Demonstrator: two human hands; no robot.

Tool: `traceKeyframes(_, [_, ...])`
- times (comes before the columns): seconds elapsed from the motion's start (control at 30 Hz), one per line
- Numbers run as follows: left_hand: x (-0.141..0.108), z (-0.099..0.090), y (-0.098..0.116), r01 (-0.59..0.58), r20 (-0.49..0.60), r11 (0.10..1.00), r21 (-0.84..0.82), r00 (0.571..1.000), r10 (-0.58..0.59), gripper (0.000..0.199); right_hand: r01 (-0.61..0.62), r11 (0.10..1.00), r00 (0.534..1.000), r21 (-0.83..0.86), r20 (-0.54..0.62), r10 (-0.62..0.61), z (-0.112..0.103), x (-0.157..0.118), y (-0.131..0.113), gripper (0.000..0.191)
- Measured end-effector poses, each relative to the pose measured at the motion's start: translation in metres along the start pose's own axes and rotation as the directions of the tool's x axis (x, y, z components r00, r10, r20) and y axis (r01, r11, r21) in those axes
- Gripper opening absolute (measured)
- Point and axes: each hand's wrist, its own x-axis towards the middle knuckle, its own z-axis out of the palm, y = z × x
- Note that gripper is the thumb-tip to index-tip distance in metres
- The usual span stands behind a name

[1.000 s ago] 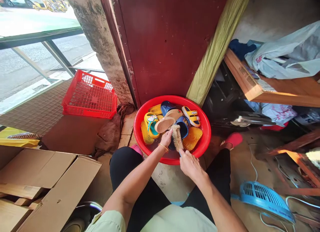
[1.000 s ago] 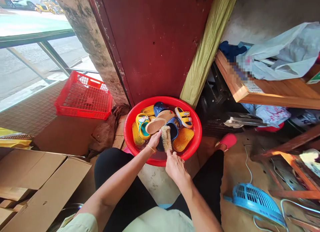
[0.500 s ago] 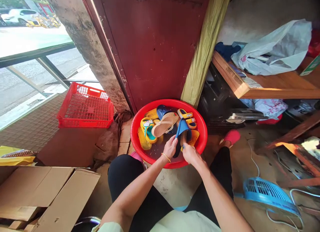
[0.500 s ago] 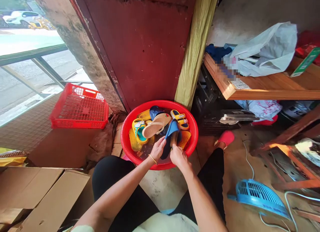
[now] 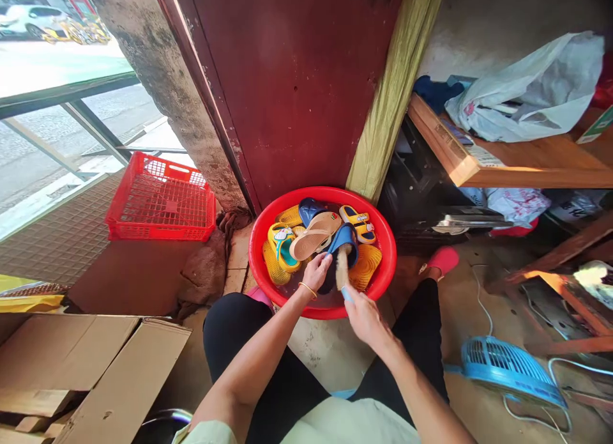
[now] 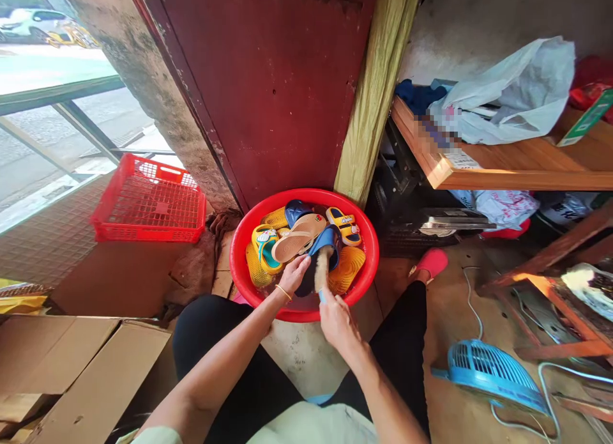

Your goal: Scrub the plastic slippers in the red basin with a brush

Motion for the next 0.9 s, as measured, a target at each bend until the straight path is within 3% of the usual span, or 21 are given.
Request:
traceKeyframes(0.07, [-0.005, -0.005, 0.001, -0.054, 0.06, 0.992, 0.112, 0.997, 0.048, 0.041, 0.002, 1.0, 1.0, -0.015, -0.027, -0.003, -0.015, 0.001, 0.008, 0.049])
traceKeyframes(0.13, [-0.007, -0.013, 0.002, -0.108, 0.079, 0.946, 0.306, 0.993, 0.088, 0.044, 0.068, 0.996, 0.997, -0.057, 0.039, -0.066, -0.026, -0.015, 0.016, 0.045])
traceKeyframes(0.23, [-0.008, -0.021, 0.004, -0.129, 0.09, 0.794, 0.594, 0.992, 0.093, 0.049, 0.141, 0.98, 0.987, -0.142, 0.095, -0.128, -0.036, -0.048, 0.023, 0.045])
traceKeyframes(0.33, [-0.008, -0.021, 0.005, -0.13, 0.147, 0.67, 0.731, 0.989, 0.032, 0.051, 0.071, 0.958, 0.997, -0.279, 0.008, -0.072, -0.043, -0.053, 0.026, 0.05])
traceKeyframes(0.47, [-0.013, -0.017, 0.004, -0.144, 0.179, 0.619, 0.772, 0.984, 0.005, 0.05, -0.089, 0.914, 0.996, -0.395, -0.065, 0.069, -0.048, 0.002, 0.028, 0.054])
traceKeyframes(0.6, [-0.016, -0.018, 0.0, -0.147, 0.21, 0.598, 0.788, 0.977, -0.036, 0.046, -0.178, 0.918, 0.983, -0.354, -0.115, 0.146, -0.044, 0.05, 0.021, 0.055])
traceKeyframes(0.73, [-0.015, -0.022, -0.007, -0.059, 0.159, 0.579, 0.813, 0.979, -0.124, 0.045, -0.027, 0.904, 0.999, -0.426, -0.052, 0.006, -0.023, 0.036, 0.012, 0.055])
traceKeyframes(0.83, [-0.012, -0.02, -0.01, -0.063, 0.148, 0.59, 0.805, 0.984, -0.097, 0.052, 0.063, 0.883, 0.998, -0.466, 0.018, -0.061, -0.011, 0.015, 0.019, 0.057])
traceKeyframes(0.9, [-0.01, -0.017, -0.011, -0.077, 0.151, 0.588, 0.805, 0.985, -0.077, 0.046, 0.059, 0.884, 0.998, -0.463, 0.027, -0.053, -0.012, 0.009, 0.032, 0.056])
